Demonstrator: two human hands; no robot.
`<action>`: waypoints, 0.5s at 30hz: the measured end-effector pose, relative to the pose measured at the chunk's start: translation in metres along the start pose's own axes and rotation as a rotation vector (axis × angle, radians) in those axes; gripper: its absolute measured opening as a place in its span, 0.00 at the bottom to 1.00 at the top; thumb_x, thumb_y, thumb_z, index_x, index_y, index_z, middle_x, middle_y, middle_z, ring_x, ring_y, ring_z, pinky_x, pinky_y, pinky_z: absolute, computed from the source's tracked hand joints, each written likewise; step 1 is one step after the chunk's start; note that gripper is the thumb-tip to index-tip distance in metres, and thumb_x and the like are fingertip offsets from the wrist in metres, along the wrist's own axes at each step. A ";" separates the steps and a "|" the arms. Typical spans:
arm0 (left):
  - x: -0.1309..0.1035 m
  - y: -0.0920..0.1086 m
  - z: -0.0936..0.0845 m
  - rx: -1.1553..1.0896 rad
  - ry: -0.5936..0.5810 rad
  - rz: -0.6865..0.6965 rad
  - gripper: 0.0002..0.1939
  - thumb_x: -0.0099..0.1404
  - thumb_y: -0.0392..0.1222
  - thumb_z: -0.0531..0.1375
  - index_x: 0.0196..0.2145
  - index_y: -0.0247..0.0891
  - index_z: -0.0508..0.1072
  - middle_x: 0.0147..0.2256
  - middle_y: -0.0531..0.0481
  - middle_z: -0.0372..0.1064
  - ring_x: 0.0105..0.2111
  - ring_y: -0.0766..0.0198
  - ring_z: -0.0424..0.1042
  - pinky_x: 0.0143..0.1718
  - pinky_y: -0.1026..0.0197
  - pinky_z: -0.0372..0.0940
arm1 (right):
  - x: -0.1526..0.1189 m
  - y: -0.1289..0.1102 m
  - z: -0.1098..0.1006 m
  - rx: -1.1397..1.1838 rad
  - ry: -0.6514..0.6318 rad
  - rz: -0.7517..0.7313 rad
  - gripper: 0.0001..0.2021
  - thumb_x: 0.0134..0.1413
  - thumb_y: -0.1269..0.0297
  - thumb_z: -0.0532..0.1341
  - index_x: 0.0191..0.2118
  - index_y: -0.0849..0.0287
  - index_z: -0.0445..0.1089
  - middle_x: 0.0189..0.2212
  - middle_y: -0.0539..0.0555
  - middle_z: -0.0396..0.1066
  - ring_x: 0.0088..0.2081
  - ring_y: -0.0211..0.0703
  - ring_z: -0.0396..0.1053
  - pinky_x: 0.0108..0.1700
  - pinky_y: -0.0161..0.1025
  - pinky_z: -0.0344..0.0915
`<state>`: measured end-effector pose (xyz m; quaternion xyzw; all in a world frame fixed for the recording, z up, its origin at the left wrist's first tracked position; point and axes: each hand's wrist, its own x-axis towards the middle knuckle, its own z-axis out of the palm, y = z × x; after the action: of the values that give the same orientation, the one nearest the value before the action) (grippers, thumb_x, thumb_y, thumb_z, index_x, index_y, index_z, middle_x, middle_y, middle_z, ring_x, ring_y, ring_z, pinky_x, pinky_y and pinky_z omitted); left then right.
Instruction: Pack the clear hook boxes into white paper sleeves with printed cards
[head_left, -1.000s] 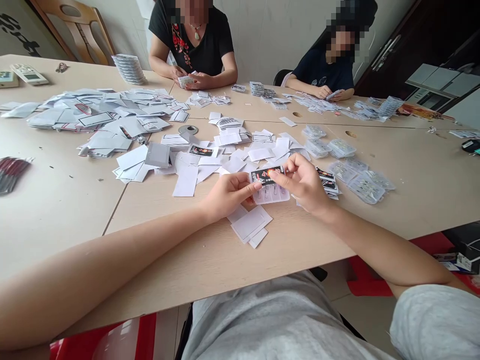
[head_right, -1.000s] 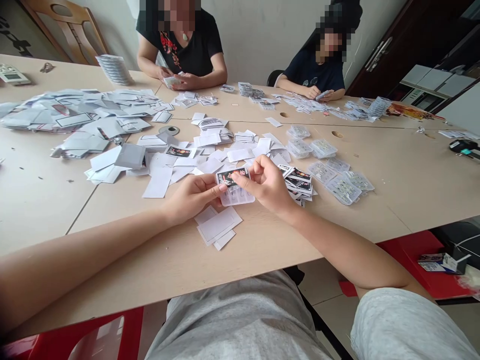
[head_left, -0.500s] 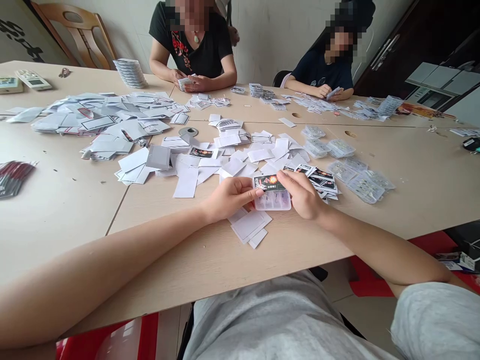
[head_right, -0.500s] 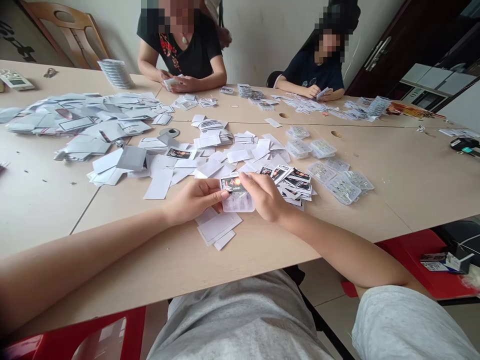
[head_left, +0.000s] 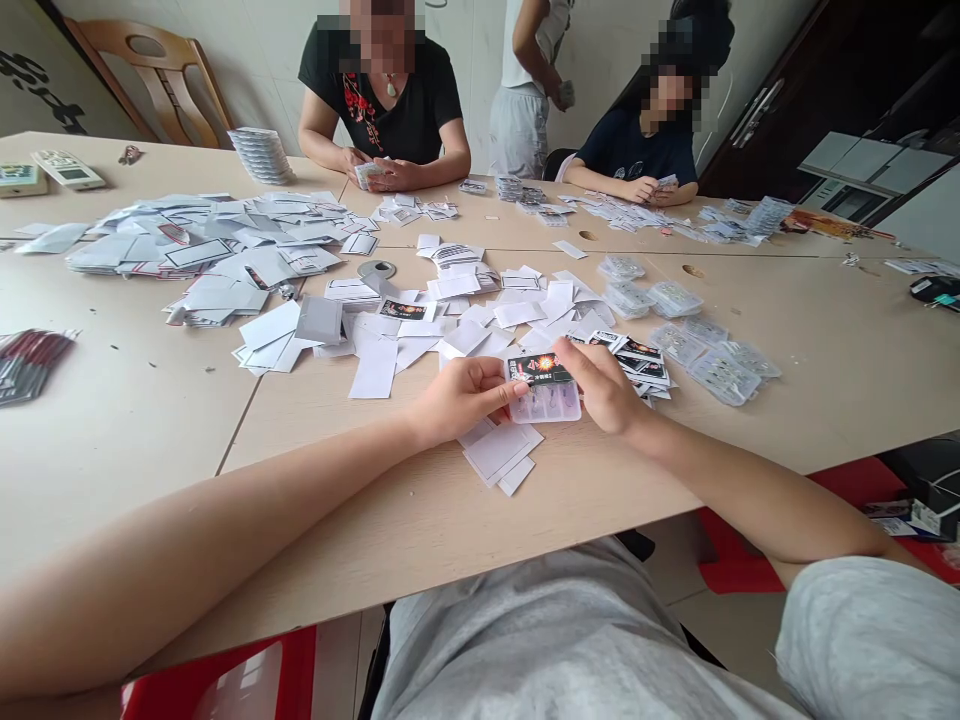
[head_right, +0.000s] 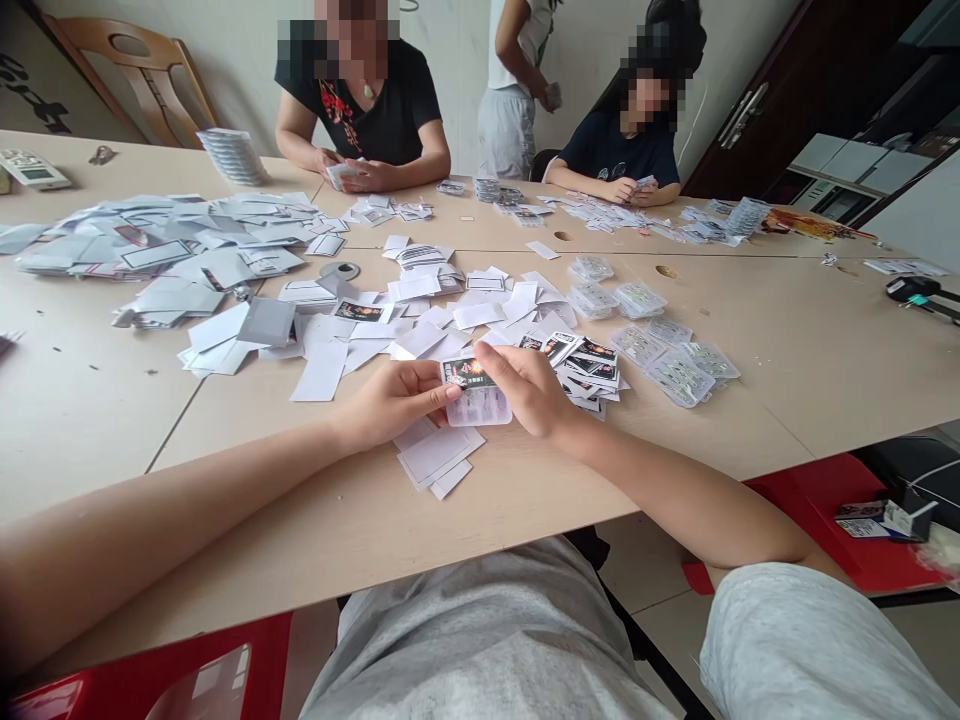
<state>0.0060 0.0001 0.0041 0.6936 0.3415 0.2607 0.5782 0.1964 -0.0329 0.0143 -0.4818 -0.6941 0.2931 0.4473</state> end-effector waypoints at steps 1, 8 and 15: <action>0.000 0.000 0.001 0.006 0.011 0.004 0.18 0.57 0.55 0.62 0.26 0.35 0.67 0.23 0.50 0.70 0.24 0.64 0.72 0.24 0.64 0.66 | 0.000 0.000 0.001 0.015 -0.048 0.048 0.25 0.56 0.42 0.53 0.20 0.57 0.55 0.16 0.46 0.53 0.19 0.33 0.51 0.21 0.35 0.50; -0.003 0.000 0.001 0.068 0.037 0.000 0.19 0.55 0.54 0.64 0.27 0.35 0.65 0.22 0.52 0.70 0.25 0.63 0.73 0.24 0.65 0.64 | 0.005 0.000 0.004 0.000 -0.080 0.169 0.22 0.52 0.45 0.58 0.22 0.59 0.59 0.19 0.47 0.56 0.23 0.34 0.52 0.26 0.35 0.51; -0.002 0.005 -0.001 -0.060 0.028 -0.033 0.20 0.57 0.56 0.61 0.34 0.35 0.65 0.22 0.54 0.68 0.22 0.66 0.70 0.24 0.65 0.64 | 0.008 0.004 0.002 0.293 -0.199 0.238 0.23 0.59 0.45 0.50 0.24 0.59 0.64 0.23 0.50 0.65 0.28 0.38 0.61 0.32 0.36 0.58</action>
<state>0.0051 -0.0010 0.0089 0.6666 0.3531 0.2707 0.5980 0.1950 -0.0239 0.0130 -0.4588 -0.6231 0.4879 0.4040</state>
